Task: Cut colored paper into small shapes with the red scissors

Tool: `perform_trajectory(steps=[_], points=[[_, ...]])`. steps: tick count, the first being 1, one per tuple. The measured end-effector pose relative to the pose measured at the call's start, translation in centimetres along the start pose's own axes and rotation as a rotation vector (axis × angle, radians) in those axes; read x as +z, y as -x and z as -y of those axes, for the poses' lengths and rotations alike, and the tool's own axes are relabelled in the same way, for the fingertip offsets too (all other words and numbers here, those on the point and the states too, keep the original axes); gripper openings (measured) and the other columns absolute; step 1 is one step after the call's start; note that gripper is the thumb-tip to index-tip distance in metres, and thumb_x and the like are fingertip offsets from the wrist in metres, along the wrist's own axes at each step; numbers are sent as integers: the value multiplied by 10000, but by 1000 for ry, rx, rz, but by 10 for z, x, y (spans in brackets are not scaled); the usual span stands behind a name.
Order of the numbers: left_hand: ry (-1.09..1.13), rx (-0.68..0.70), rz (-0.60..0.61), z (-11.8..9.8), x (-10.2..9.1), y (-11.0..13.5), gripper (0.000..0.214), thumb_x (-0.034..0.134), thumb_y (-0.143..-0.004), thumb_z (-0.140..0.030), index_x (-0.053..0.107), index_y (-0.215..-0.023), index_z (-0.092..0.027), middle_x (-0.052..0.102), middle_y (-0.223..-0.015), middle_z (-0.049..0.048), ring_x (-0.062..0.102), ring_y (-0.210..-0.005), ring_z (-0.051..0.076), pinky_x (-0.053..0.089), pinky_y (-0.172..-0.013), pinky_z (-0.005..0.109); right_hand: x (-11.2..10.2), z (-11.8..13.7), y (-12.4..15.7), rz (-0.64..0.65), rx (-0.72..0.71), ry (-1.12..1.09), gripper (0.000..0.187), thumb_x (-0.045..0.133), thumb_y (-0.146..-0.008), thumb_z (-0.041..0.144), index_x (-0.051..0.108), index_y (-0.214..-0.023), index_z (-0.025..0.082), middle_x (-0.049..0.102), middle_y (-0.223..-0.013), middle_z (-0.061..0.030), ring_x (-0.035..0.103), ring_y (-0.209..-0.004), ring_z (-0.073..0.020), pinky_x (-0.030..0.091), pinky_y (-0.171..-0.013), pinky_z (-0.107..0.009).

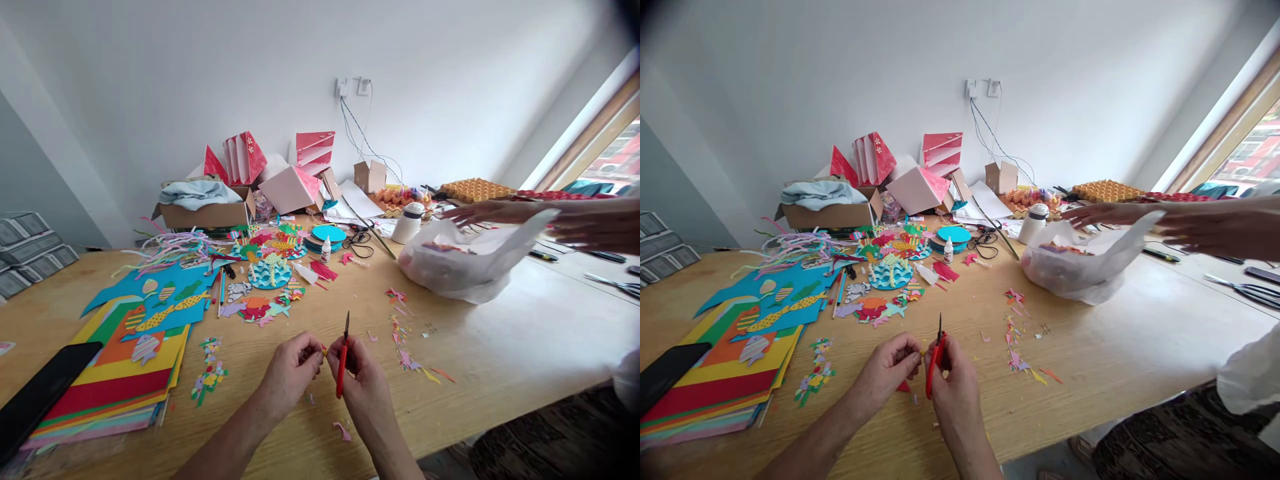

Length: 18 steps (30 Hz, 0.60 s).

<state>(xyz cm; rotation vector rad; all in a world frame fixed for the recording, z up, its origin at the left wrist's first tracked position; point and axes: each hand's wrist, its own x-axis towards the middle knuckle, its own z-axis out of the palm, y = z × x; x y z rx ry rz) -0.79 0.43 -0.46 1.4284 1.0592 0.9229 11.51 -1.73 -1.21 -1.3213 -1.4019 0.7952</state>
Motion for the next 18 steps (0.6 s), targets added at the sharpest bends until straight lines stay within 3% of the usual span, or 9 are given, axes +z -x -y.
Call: perform_trajectory(steps=[5,10,15,18], points=[[9,21,13,0,-2,1,90,470,-712,-237,514,-686,-163,453,-541,-47,431,-501,92,336,-493,200,-1,3,0,5,1,-1,104,491,-752,260,481,-685,181,507,-604,19,483,-547,-117,408,-526,-226],[101,-9,-17,6,-4,-1,87,518,-675,-252,506,-675,-166,453,-522,-51,439,-497,94,356,-502,204,-15,21,2,-223,-27,-73,111,515,-749,304,499,-749,194,516,-646,15,493,-566,-118,411,-521,-222],[226,-61,-15,-11,-4,1,171,586,-621,-309,510,-649,-158,486,-510,-39,449,-485,97,367,-496,213,-19,23,-1,-27,36,-122,126,581,-686,294,524,-703,182,559,-640,0,527,-587,-133,431,-555,-243],[247,-62,8,-19,-4,4,166,585,-629,-301,520,-653,-150,487,-505,-36,445,-488,93,366,-503,213,-15,17,-2,2,76,-199,165,598,-672,305,533,-749,175,588,-697,-20,553,-640,-149,447,-593,-259]])
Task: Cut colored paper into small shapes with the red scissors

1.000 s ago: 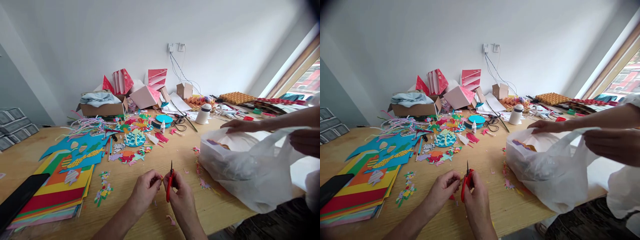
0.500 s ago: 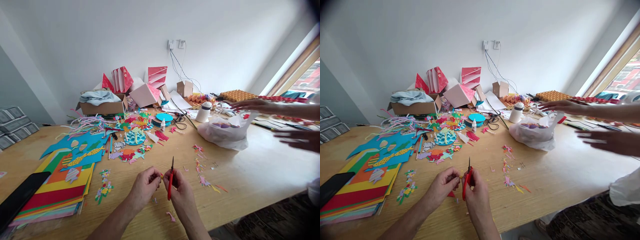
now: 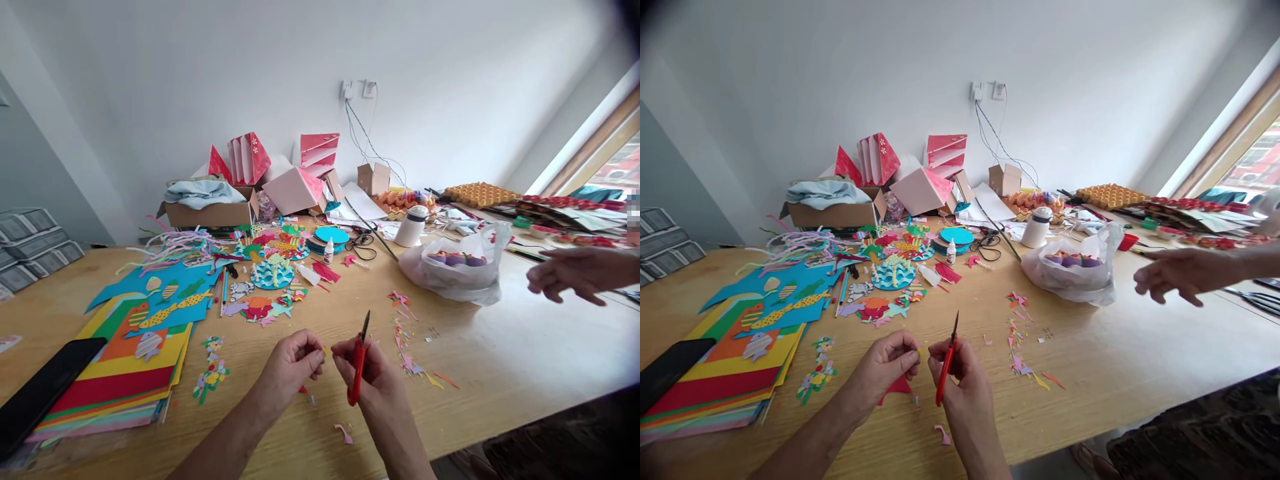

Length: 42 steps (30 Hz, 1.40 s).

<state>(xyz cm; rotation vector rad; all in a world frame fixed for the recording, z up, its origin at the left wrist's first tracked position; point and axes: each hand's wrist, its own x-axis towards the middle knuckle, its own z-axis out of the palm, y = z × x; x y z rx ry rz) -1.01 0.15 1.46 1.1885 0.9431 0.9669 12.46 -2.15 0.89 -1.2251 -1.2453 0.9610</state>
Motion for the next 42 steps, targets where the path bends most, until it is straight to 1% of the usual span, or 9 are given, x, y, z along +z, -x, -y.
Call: perform_trajectory(steps=[2,5,12,18,22,27,32,35,42], points=[[-16,1,21,-1,0,1,169,584,-635,-302,523,-654,-145,480,-501,-36,441,-489,91,365,-504,214,1,-1,-1,23,7,-8,161,594,-680,299,535,-762,173,593,-710,-21,557,-652,-149,448,-603,-260],[-46,13,33,2,-1,0,186,578,-652,-320,518,-662,-145,472,-518,-37,435,-493,89,357,-498,212,3,2,-2,53,-4,31,127,578,-695,284,522,-732,176,571,-662,-1,544,-600,-133,436,-560,-241],[-160,42,49,4,-1,3,134,516,-712,-291,516,-695,-158,459,-571,-38,439,-536,94,345,-510,202,7,6,-1,42,-54,127,61,514,-713,233,484,-694,183,532,-610,15,508,-549,-119,422,-519,-225],[-317,135,-19,4,-1,3,140,487,-744,-264,532,-663,-160,457,-584,-30,425,-551,96,336,-524,201,10,3,1,29,-94,307,82,455,-747,245,463,-688,188,510,-613,13,477,-551,-119,392,-529,-228],[-152,91,-16,6,-4,3,153,512,-731,-299,516,-672,-157,460,-566,-35,436,-540,94,364,-535,206,5,-4,7,38,-80,370,153,450,-768,325,465,-705,186,511,-629,9,470,-565,-123,375,-530,-226],[72,13,-20,0,-6,4,197,562,-709,-334,510,-687,-146,537,-629,-3,509,-600,108,421,-589,223,1,-18,20,159,-66,445,222,425,-787,351,422,-627,197,427,-540,44,416,-501,-106,320,-455,-198],[155,13,7,-2,-5,4,186,581,-711,-319,518,-703,-144,563,-673,10,530,-620,112,445,-620,241,6,-26,25,225,-89,484,229,428,-779,337,365,-600,208,373,-499,63,359,-454,-89,287,-430,-184],[191,5,7,-2,-5,6,199,600,-696,-327,521,-688,-145,565,-676,7,528,-617,107,448,-622,238,8,-28,24,214,-135,543,223,447,-768,317,348,-599,211,384,-503,61,347,-459,-88,285,-443,-184],[210,-27,34,-4,-7,7,202,607,-693,-325,526,-691,-139,567,-668,5,530,-607,101,439,-625,230,9,-29,19,205,-150,640,248,452,-770,336,336,-588,213,386,-491,59,334,-443,-86,276,-433,-180]])
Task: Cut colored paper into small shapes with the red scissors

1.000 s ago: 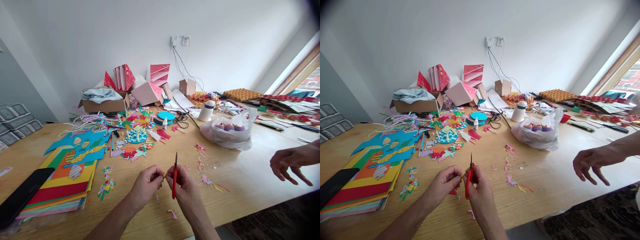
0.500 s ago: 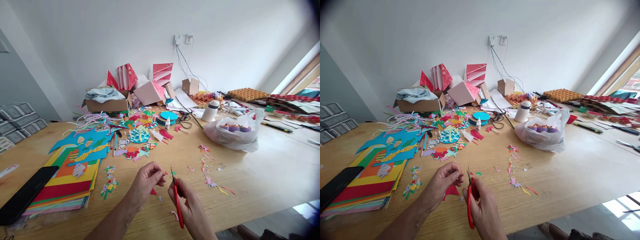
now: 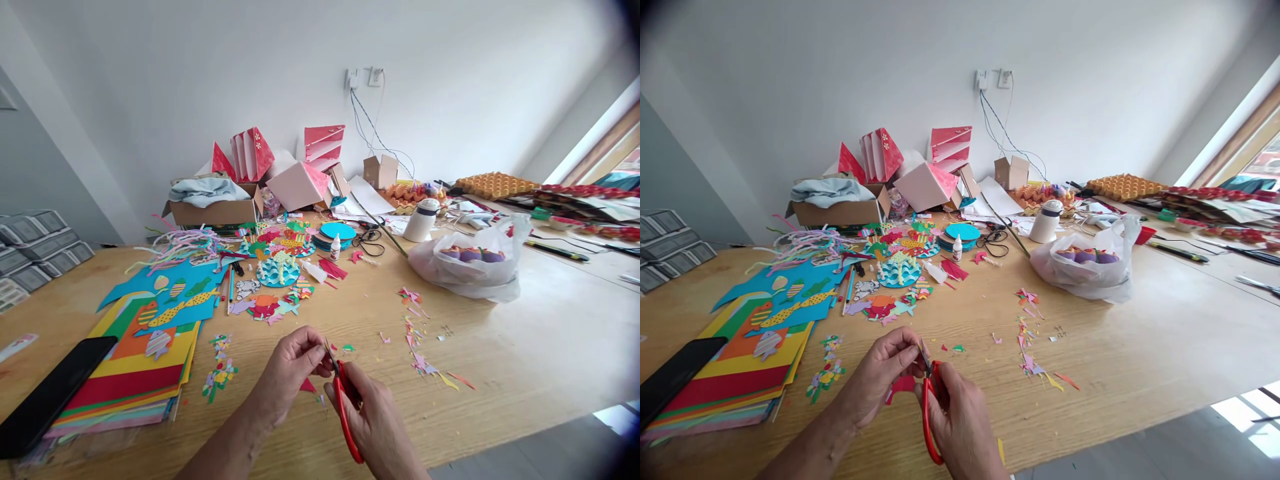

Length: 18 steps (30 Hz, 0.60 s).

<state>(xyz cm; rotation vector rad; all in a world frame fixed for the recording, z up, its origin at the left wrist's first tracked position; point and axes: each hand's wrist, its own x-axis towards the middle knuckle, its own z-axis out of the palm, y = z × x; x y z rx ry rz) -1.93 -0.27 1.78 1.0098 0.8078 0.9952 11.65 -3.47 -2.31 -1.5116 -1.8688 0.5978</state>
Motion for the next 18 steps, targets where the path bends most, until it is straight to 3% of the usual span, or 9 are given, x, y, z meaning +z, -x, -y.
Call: perform_trajectory(steps=[10,18], points=[[-49,-28,10,-1,-1,1,206,588,-709,-341,530,-714,-143,588,-687,21,547,-638,115,444,-629,238,-2,-2,1,-15,-49,-6,262,477,-768,340,392,-563,201,387,-471,60,313,-423,-76,272,-419,-177],[-31,-38,34,-3,1,3,163,568,-734,-294,549,-720,-132,586,-681,19,535,-638,98,442,-637,228,-4,-2,1,-1,-42,-40,326,456,-770,398,338,-534,207,338,-456,67,312,-403,-76,246,-406,-174]])
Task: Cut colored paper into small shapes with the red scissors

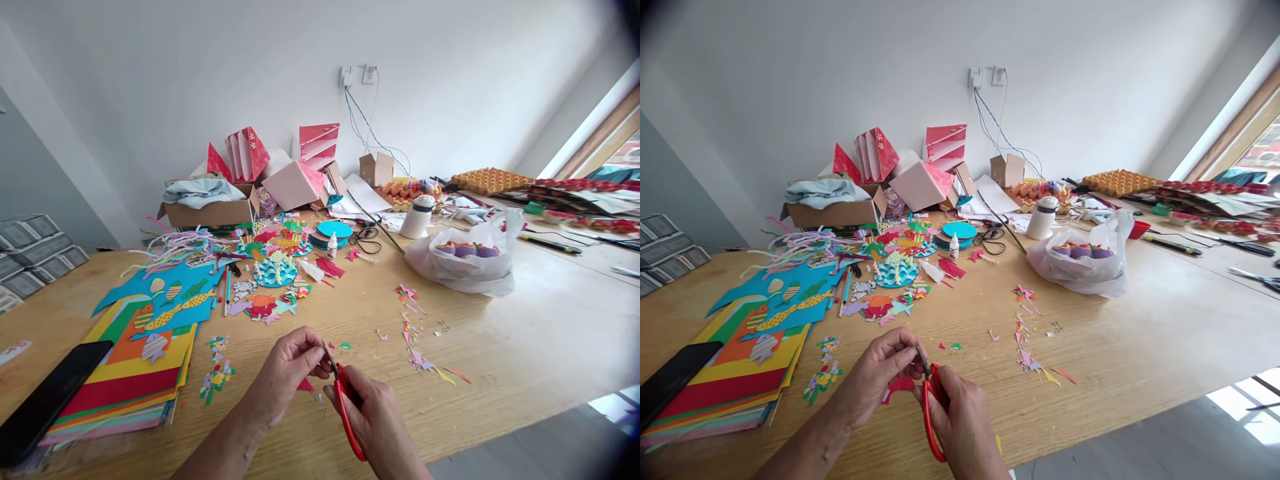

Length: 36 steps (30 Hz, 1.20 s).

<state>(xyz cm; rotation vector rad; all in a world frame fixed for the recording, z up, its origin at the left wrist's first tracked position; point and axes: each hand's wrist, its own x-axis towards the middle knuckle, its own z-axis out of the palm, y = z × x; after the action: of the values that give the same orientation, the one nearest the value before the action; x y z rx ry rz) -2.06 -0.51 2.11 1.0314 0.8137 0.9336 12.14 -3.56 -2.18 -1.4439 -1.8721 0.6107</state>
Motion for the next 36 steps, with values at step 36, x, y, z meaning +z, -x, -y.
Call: perform_trajectory(steps=[36], points=[[-47,-2,25,4,4,-1,175,551,-753,-295,531,-742,-121,604,-682,32,545,-629,108,451,-635,251,-4,-8,9,-9,-27,82,292,453,-778,346,305,-566,209,310,-470,73,296,-401,-71,235,-407,-171]])
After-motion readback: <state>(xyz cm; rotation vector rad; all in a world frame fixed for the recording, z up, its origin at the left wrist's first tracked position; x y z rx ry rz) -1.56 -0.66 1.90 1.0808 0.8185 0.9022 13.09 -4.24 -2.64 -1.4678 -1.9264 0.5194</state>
